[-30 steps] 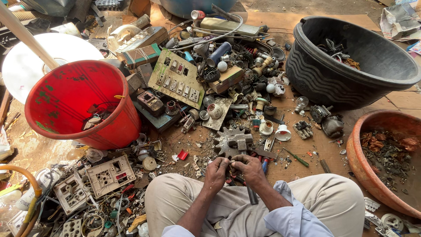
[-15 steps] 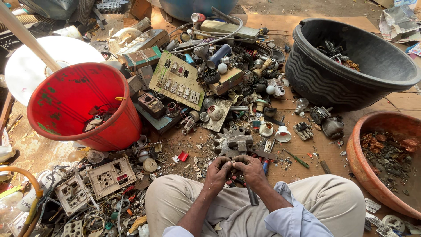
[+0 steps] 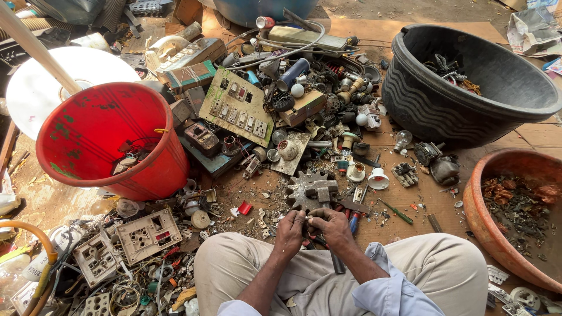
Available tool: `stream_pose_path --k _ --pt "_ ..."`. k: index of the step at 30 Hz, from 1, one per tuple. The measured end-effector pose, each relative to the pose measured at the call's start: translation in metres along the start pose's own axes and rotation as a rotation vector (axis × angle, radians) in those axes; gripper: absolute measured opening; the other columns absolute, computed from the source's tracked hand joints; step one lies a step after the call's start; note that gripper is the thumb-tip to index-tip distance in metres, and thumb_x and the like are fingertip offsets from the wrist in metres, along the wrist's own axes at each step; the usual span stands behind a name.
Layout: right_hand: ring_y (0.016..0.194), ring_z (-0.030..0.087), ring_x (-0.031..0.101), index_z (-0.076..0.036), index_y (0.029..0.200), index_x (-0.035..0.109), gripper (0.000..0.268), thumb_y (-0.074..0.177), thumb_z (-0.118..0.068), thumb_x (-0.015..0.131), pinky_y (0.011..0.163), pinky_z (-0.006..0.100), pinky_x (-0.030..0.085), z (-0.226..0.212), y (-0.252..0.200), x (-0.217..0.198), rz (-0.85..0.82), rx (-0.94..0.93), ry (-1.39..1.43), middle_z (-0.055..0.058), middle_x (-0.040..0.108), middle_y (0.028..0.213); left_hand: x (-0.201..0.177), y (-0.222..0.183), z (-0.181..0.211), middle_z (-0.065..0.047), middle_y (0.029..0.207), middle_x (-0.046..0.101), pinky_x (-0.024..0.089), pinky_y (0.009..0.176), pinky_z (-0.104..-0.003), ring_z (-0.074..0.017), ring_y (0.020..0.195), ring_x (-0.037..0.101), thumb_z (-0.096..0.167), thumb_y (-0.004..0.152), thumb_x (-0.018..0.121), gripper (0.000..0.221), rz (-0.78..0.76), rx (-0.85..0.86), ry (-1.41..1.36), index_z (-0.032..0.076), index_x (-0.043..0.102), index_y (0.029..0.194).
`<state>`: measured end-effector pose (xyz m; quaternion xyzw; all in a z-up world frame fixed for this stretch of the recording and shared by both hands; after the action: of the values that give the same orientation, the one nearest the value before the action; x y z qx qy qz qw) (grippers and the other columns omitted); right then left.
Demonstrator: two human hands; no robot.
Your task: The person sits on the ground surrounded by electronic waste and uses a hammer to break apart a small white plastic component. They repeatedly strike the object against a metal gear to separate its parts.
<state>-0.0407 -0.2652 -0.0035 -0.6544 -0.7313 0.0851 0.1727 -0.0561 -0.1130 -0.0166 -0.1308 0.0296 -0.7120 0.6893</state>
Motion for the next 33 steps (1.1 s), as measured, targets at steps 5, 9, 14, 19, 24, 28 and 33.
stream_pose_path --k 5,9,14,19,24,28,33 --pt "0.065 0.014 0.069 0.007 0.104 0.072 0.019 0.089 -0.004 0.068 0.061 0.028 0.059 -0.007 -0.003 0.001 0.041 0.025 -0.018 0.011 0.076 0.082 0.000 -0.001 0.002 -0.004 0.072 0.064 0.052 0.041 -0.025 -0.0101 0.054 0.063 0.029 0.104 0.055 0.025 -0.013 -0.044 -0.186 0.005 0.062 0.102" --pt "0.065 0.013 0.068 0.008 0.104 0.072 0.019 0.089 -0.003 0.069 0.060 0.027 0.058 -0.004 -0.002 0.001 0.021 -0.011 -0.060 0.010 0.074 0.081 0.001 0.003 -0.004 -0.006 0.070 0.065 0.051 0.040 -0.025 -0.0111 0.053 0.064 0.032 0.107 0.055 0.035 -0.030 -0.022 -0.138 0.000 0.064 0.098" --pt "0.067 0.012 0.068 0.009 0.104 0.071 0.018 0.090 -0.002 0.069 0.061 0.026 0.058 -0.001 0.000 0.001 0.006 -0.053 -0.049 0.010 0.074 0.082 0.001 0.005 -0.012 -0.007 0.069 0.067 0.051 0.040 -0.025 -0.0123 0.052 0.065 0.037 0.107 0.050 0.039 -0.021 -0.142 -0.245 0.001 0.061 0.094" --pt "0.064 0.015 0.068 0.008 0.103 0.071 0.018 0.090 -0.003 0.068 0.058 0.028 0.057 -0.004 -0.003 0.001 0.017 -0.010 -0.009 0.011 0.074 0.081 -0.001 0.001 -0.005 -0.005 0.077 0.070 0.053 0.049 -0.024 -0.0097 0.062 0.066 0.032 0.105 0.059 0.030 -0.080 0.031 -0.126 0.003 0.066 0.099" --pt "0.067 0.012 0.068 0.008 0.104 0.072 0.018 0.089 -0.001 0.070 0.062 0.026 0.058 0.002 0.002 0.001 0.016 -0.048 -0.052 0.010 0.074 0.083 0.000 0.005 -0.008 -0.005 0.067 0.066 0.050 0.040 -0.025 -0.0104 0.052 0.063 0.039 0.106 0.051 0.041 -0.031 -0.042 -0.052 0.004 0.063 0.087" --pt "0.071 0.012 0.069 0.007 0.103 0.073 0.016 0.089 -0.001 0.071 0.066 0.025 0.059 0.000 0.002 0.001 0.005 -0.106 -0.134 0.009 0.075 0.084 0.001 0.002 -0.001 -0.006 0.068 0.065 0.050 0.040 -0.025 -0.0123 0.052 0.063 0.040 0.108 0.051 0.044 -0.051 -0.137 -0.192 0.002 0.062 0.090" --pt "0.072 0.012 0.070 0.005 0.101 0.073 0.014 0.089 -0.002 0.069 0.067 0.026 0.059 -0.002 -0.001 0.000 0.044 -0.064 -0.090 0.008 0.076 0.086 0.001 -0.002 0.007 -0.005 0.072 0.067 0.051 0.042 -0.025 -0.0128 0.056 0.065 0.032 0.103 0.056 0.026 -0.080 -0.135 -0.367 0.006 0.061 0.103"
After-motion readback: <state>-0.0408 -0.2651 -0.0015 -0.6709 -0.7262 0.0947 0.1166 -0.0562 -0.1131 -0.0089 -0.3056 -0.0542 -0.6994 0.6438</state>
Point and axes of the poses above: each hand's wrist, its own y-axis towards the middle knuckle, its own x-axis out of the palm, z = x × y, the point moved 4 cm from there along y, towards the middle knuckle
